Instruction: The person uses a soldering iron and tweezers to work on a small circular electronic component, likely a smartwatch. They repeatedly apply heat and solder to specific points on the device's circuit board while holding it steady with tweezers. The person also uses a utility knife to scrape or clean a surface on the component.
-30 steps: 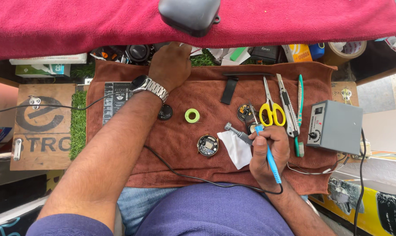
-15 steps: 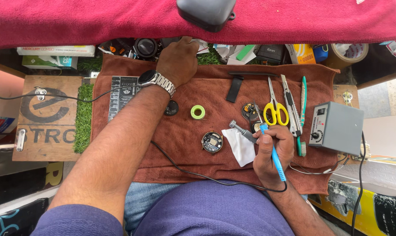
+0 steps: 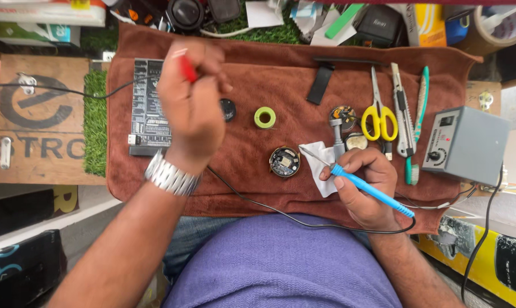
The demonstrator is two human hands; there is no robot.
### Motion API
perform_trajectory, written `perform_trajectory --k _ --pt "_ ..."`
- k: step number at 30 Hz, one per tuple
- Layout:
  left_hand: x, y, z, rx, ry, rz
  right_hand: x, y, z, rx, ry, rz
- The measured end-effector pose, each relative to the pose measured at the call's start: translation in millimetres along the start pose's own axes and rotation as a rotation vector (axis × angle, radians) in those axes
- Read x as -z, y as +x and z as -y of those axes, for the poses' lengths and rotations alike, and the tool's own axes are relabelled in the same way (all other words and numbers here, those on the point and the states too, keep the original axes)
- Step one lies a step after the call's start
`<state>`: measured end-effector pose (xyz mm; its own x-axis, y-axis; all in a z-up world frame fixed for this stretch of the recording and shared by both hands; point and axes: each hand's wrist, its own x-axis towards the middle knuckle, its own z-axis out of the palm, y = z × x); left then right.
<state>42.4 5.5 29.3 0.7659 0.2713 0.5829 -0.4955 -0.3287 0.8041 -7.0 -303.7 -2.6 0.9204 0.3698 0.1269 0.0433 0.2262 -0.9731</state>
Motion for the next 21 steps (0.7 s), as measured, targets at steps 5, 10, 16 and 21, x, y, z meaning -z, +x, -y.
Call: perform_trajectory --k 5,10,16,21 --pt "15 -48 -25 0.5 -0.496 -0.164 -3 1 -5 -0.087 0.131 0.051" --pt "13 -69 -32 0.456 -0.299 0.124 1 -3 -17 -0.124 0.384 -0.044" --pt "20 -63 -43 0.089 0.288 0.372 -11 -4 -13 -0.043 0.176 -0.076" --pt "27 -60 -48 0.188 0.249 0.4 -25 -4 8 0.197 -0.324 -0.026"
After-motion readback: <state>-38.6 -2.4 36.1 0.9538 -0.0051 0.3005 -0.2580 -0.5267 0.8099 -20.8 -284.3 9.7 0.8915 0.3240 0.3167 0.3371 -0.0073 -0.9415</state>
